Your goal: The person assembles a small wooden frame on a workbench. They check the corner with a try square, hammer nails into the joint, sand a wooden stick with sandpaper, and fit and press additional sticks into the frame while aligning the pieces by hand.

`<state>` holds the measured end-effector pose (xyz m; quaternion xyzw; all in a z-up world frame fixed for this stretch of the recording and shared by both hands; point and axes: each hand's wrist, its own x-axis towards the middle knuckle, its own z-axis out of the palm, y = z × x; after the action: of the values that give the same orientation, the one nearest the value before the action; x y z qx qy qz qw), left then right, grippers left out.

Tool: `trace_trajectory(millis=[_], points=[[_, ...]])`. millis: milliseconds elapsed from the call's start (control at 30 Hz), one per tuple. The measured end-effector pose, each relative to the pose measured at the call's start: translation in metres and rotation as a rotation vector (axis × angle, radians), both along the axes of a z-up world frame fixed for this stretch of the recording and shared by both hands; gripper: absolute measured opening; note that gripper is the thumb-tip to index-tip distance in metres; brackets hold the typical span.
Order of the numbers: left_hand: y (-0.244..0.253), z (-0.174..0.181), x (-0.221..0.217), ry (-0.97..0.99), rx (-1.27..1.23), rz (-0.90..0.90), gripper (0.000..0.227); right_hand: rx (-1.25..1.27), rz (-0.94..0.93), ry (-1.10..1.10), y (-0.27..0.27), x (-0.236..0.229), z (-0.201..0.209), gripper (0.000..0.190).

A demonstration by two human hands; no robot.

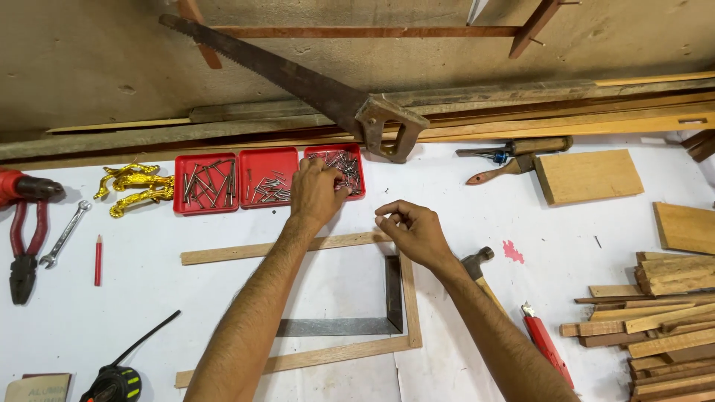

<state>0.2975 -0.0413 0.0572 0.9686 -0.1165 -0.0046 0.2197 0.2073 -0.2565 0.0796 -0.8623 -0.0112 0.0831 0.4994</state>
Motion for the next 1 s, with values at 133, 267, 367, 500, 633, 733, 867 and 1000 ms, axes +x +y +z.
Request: trace_trajectory(millis=[133, 267, 367, 500, 633, 733, 867, 1000], points=[[-0.006, -0.013, 0.012, 0.026, -0.008, 0.010, 0.032, 0.037, -0.010, 0.021, -0.001, 0.008, -0.003, 0.019], [-0.009, -0.027, 0.017, 0.055, -0.064, 0.038, 0.023, 0.083, -0.041, 0.043, -0.002, 0.013, -0.005, 0.019], [-0.009, -0.029, 0.019, 0.053, -0.089, 0.055, 0.017, 0.091, -0.037, 0.038, 0.000, 0.015, -0.006, 0.019], [-0.009, -0.025, 0.017, 0.003, -0.125, 0.049, 0.015, 0.075, -0.042, 0.070, -0.001, 0.011, -0.006, 0.018], [-0.001, -0.016, 0.012, 0.000, -0.203, 0.051, 0.014, 0.073, -0.057, 0.057, -0.004, 0.006, -0.005, 0.019], [0.003, -0.010, 0.001, -0.046, -0.309, 0.031, 0.012, 0.115, -0.077, 0.083, -0.008, 0.000, -0.009, 0.020], [0.002, -0.011, -0.015, -0.098, -0.549, -0.123, 0.013, 0.149, -0.099, 0.029, -0.012, -0.013, -0.011, 0.020], [-0.011, 0.002, -0.042, 0.021, -0.666, -0.231, 0.013, 0.155, -0.094, -0.045, -0.017, -0.034, -0.011, 0.020]])
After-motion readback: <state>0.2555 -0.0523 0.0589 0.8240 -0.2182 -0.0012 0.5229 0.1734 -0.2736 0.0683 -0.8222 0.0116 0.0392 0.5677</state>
